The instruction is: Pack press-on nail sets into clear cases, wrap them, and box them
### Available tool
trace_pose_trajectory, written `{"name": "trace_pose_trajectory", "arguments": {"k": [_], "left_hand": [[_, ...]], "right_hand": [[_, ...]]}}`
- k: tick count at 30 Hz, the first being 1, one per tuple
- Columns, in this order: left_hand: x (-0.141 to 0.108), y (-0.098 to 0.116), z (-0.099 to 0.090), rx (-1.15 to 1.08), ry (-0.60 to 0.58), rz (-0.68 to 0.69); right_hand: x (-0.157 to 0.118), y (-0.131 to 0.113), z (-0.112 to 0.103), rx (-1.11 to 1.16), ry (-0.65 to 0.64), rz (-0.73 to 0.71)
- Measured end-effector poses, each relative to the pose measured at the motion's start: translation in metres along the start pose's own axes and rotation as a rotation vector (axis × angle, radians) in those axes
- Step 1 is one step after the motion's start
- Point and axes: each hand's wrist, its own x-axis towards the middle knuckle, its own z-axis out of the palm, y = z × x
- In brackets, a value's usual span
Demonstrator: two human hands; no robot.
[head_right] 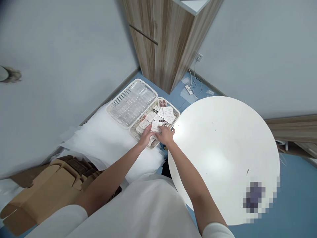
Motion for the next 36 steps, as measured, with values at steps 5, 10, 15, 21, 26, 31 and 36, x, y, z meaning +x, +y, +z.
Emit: {"name": "trace_pose_trajectory", "arguments": {"k": [5,10,15,21,26,31,36], "left_hand": [[-0.010,0.011,-0.001,0.056,0.065,0.014],[-0.021,0.016,0.002,0.145,0.095,0.119],[-0.037,0.021,0.019,0.183,0.053,0.201],[-0.070,0.016,0.058,0.208,-0.076,0.147],[-0.102,-0.004,0.097,0.231,-0.181,0.093],[-0.135,-0.025,0.135,0.237,-0.325,0.012],[-0.163,-0.041,0.166,0.254,-0.380,0.005]], "right_hand": [[-0.010,-0.003,-0.002,0.230,0.099,0.070],[-0.032,0.005,-0.005,0.505,0.229,0.095],[-0.070,0.025,-0.007,0.779,0.354,0.120],[-0.132,0.064,0.000,1.016,0.460,0.186],[-0.186,0.101,0.011,1.179,0.573,0.217],[-0.236,0.139,0.016,1.285,0.641,0.199],[-0.270,0.177,0.022,1.193,0.596,0.120]]}}
